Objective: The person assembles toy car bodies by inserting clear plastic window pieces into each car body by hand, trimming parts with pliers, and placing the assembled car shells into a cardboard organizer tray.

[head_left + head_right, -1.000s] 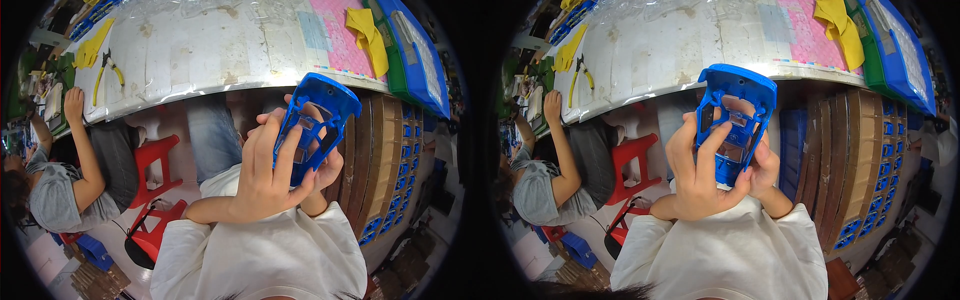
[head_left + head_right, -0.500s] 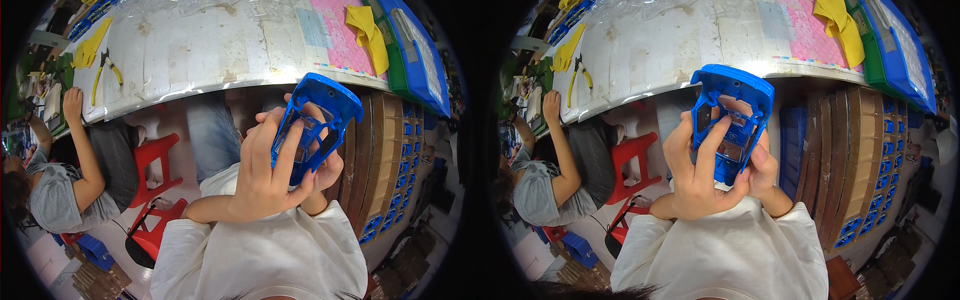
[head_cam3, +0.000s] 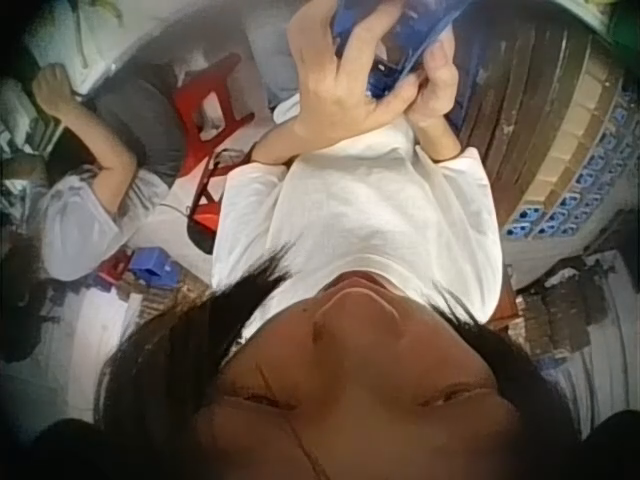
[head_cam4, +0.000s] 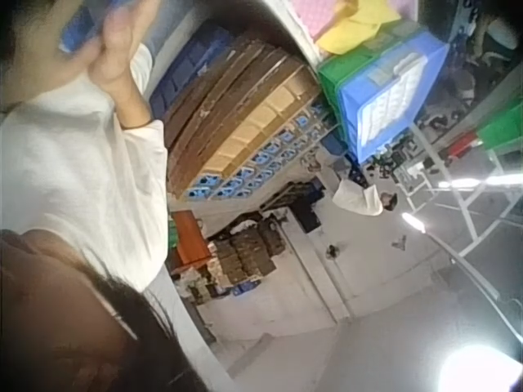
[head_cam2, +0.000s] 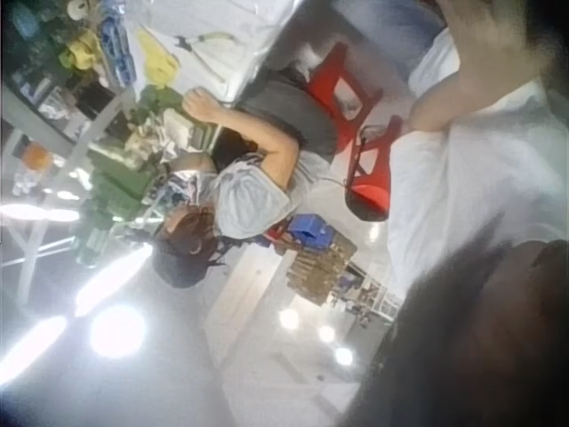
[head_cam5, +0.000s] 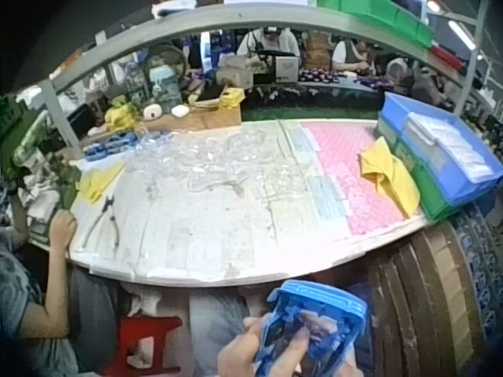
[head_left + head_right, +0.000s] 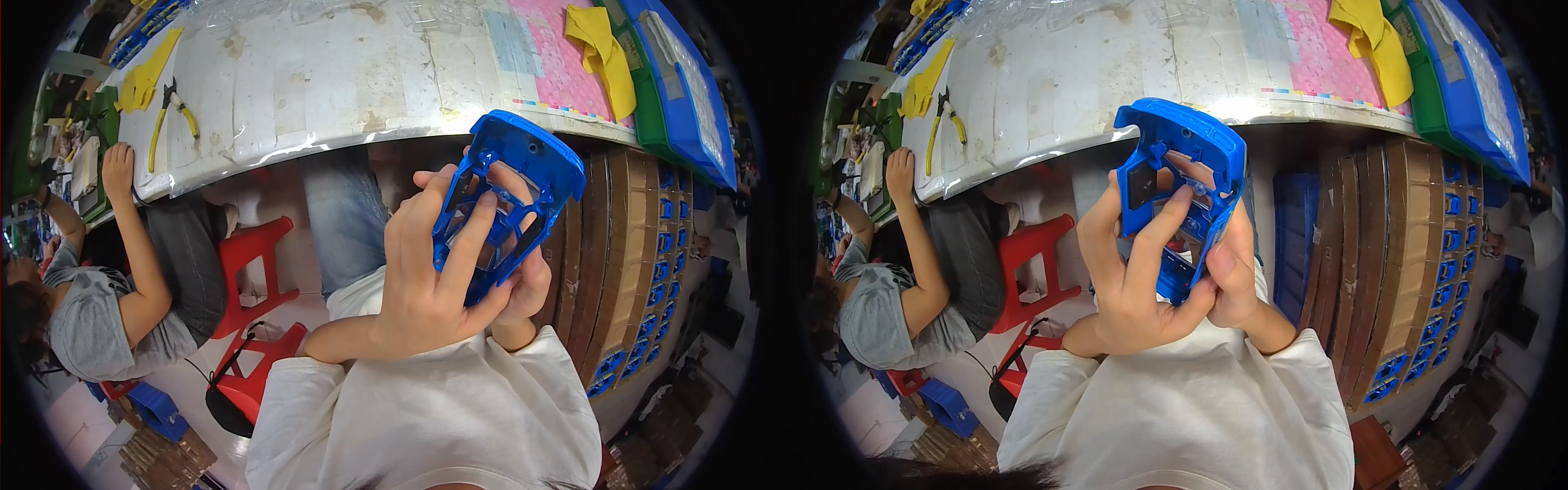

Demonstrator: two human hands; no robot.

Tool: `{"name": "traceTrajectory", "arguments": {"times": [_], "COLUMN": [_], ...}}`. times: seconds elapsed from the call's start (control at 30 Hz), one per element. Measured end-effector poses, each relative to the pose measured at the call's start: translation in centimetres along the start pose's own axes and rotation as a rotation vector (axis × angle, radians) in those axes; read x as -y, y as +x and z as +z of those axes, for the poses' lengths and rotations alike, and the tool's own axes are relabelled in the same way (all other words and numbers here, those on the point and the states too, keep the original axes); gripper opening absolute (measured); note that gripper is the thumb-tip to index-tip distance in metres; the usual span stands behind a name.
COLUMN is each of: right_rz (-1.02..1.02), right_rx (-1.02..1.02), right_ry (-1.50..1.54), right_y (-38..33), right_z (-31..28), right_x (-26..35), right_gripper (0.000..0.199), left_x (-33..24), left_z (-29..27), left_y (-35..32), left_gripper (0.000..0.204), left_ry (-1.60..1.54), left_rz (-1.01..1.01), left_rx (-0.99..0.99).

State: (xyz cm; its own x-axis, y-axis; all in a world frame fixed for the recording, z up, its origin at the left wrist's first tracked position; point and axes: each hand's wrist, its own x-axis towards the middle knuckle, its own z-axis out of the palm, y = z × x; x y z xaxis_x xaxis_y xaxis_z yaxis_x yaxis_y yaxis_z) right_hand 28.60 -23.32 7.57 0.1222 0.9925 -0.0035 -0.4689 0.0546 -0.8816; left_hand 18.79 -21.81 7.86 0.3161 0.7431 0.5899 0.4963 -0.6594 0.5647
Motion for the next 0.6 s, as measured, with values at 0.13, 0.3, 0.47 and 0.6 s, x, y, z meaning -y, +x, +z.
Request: {"name": "traceTrajectory", "arguments": {"times": [0.13,0.3,0.47,0.6], "right_rz": [0.035,0.048,-0.008,-0.1], "right_rx": [0.044,0.064,0.071,0.015], "right_ry": [0.048,0.06,-0.041,-0.424], "right_y": [0.1,0.1,0.2,0.5], "right_z": [-0.1,-0.2,-0.2,0.1], "right_x": [0.1,0.1,-0.1,1.0], "right_gripper": [0.085,0.086,0.087,0.104], "left_x": [-0.1,-0.2,0.3,1.8], "left_z": [0.3,0.2,0.2,-0.2], "left_y": [0.0,0.0,0.1,0.5], "left_gripper": [0.058,0.056,0.055,0.049], "left_ry": [-0.026,-0.036,-0.107,-0.472], "left_rz": [-0.032,-0.034,-0.04,-0.144], "left_rx": [-0.043,-0.046,-0.034,0.087]}}
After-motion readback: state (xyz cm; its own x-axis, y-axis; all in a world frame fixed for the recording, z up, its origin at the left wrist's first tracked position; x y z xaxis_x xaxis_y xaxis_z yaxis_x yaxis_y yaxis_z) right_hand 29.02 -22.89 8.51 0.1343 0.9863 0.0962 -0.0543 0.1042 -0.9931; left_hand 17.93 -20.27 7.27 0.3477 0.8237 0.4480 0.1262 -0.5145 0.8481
